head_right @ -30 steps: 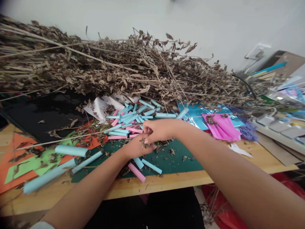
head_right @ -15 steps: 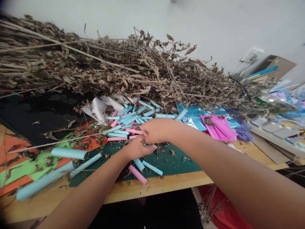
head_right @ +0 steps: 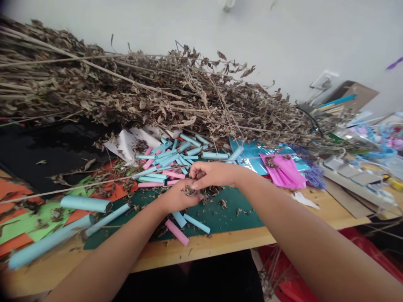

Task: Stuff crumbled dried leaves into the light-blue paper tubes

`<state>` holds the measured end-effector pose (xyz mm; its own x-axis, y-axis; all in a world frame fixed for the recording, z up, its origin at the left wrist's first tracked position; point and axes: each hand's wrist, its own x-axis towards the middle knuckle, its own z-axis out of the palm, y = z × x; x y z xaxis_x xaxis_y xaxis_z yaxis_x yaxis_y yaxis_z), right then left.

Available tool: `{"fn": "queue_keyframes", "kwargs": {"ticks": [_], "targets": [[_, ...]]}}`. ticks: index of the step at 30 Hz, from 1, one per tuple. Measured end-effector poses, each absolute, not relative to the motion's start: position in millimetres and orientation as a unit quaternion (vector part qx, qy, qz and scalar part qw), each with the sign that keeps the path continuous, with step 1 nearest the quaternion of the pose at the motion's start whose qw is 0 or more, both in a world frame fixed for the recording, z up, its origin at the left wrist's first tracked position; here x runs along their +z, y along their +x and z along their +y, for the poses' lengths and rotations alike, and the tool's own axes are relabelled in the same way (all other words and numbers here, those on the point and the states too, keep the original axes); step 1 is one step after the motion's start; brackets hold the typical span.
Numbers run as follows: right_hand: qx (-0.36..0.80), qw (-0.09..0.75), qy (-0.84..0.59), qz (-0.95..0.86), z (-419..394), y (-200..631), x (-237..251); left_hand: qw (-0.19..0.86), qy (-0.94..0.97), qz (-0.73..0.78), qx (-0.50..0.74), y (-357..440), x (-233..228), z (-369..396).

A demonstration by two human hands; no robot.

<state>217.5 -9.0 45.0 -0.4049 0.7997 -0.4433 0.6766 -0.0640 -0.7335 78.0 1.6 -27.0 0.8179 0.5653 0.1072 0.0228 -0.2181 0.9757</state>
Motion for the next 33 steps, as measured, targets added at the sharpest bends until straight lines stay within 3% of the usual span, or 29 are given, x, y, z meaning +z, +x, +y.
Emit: {"fn": "queue_keyframes", "kwargs": {"ticks": [4,9,17,21,26,30,33], "targets": [[0.556,0.002,-0.522,-0.646,9.2,218.9,44.8,0.592,0.754,0.195,0.207,76.8,-26.6,2.1],[0.517,-0.093,-0.510,-0.681,23.1,212.2,51.7,0.583,0.761,0.190,0.209,76.3,-28.1,3.7],[0.247,-0.314,-0.558,-0.727,26.6,174.4,85.2,0.553,0.782,0.198,0.209,76.3,-27.4,2.8],[0.096,-0.354,-0.574,-0.733,12.8,141.3,98.5,0.539,0.789,0.194,0.224,76.4,-26.8,1.6],[0.034,-0.283,-0.551,-0.784,-5.9,151.9,96.5,0.542,0.783,0.167,0.255,75.8,-28.6,0.9],[0.178,-0.151,-0.561,-0.794,-15.3,186.0,88.4,0.565,0.777,0.185,0.209,76.6,-32.1,2.2],[0.196,-0.054,-0.534,-0.821,-25.3,199.1,79.6,0.561,0.777,0.179,0.224,78.4,-34.6,3.5]]}}
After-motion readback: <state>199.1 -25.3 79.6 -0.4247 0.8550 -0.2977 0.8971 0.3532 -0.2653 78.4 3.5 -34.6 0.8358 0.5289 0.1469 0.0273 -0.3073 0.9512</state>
